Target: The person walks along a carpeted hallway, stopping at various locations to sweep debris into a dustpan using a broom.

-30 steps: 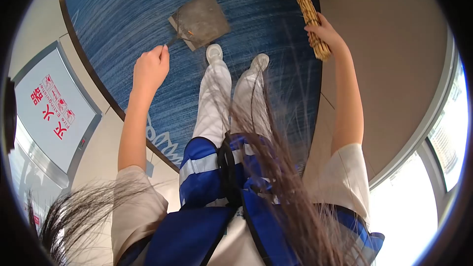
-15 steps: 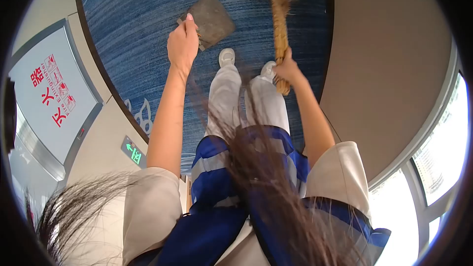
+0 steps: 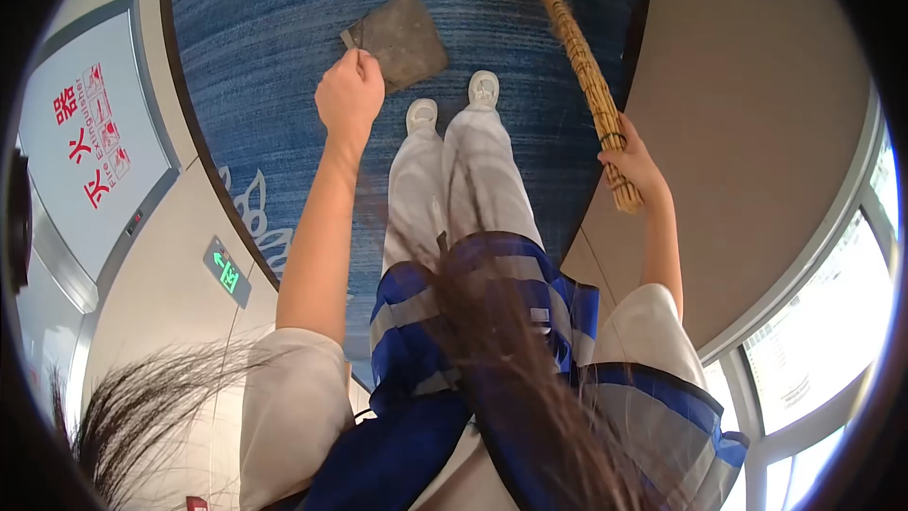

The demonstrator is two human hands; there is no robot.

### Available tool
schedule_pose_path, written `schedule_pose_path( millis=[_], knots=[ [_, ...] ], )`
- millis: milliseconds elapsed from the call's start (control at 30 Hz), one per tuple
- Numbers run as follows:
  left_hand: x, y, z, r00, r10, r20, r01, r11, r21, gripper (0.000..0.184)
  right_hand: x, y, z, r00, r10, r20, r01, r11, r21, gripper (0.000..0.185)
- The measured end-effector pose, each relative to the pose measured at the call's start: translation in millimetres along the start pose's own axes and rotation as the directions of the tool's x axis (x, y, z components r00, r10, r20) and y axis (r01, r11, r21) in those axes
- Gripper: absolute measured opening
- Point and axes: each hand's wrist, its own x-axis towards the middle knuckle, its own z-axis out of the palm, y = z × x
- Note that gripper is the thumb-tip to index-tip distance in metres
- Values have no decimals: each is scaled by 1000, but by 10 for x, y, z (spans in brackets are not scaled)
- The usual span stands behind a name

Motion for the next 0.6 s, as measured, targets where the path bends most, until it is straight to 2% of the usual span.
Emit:
schedule_pose_path(
  millis=[67, 100, 200, 233, 267, 300, 333, 400, 467, 500, 533, 567, 600],
  knots=[
    [34, 7, 28, 999, 21, -40, -19, 999, 50, 21, 494, 154, -64, 988, -143, -58, 133, 978, -159, 77],
    [51, 19, 26, 1000, 12, -29, -11, 998, 54, 22, 576, 62, 47, 997, -45, -62, 35, 988, -150, 78],
    [55, 35, 36, 1000, -16, -24, 18, 996, 87, 23, 793, 202, 439, 992, -96, -79, 75, 969, -236, 76],
    [62, 28, 51, 997, 15, -70, -8, 995, 101, 24, 826, 316, 595, 989, -134, -63, 115, 963, -243, 78],
    [58, 15, 48, 998, 21, -59, -15, 994, 107, 24, 709, 250, 767, 999, -37, -33, 25, 952, -304, 80],
    [65, 18, 37, 999, -3, -45, 7, 996, 85, 25, 775, 472, 871, 999, -23, 24, 29, 967, -255, 82],
    [69, 36, 33, 999, -29, -35, 31, 998, 63, 25, 612, 519, 993, 967, -255, 26, 239, 863, -444, 82],
    [63, 82, 28, 998, -61, -10, 61, 996, 59, 25, 204, 148, 983, 983, 3, 184, 25, 989, -149, 81],
    [40, 93, 33, 999, -37, -34, 39, 996, 80, 24, 396, 589, 662, 952, -237, 193, 246, 969, -21, 78],
    [27, 83, 22, 998, -41, -38, 44, 995, 86, 24, 153, 240, 454, 959, 39, 282, -83, 986, 145, 75],
    [22, 72, 12, 998, -59, -11, 60, 995, 83, 23, 305, 510, 114, 939, 36, 341, -102, 979, 176, 74],
    [28, 67, 9, 997, -76, 15, 75, 994, 79, 24, 113, 300, -10, 950, 41, 309, -125, 958, 257, 74],
    [40, 60, 12, 997, -77, 9, 76, 994, 79, 24, -27, 163, -134, 967, 74, 245, -131, 966, 225, 74]
  ],
)
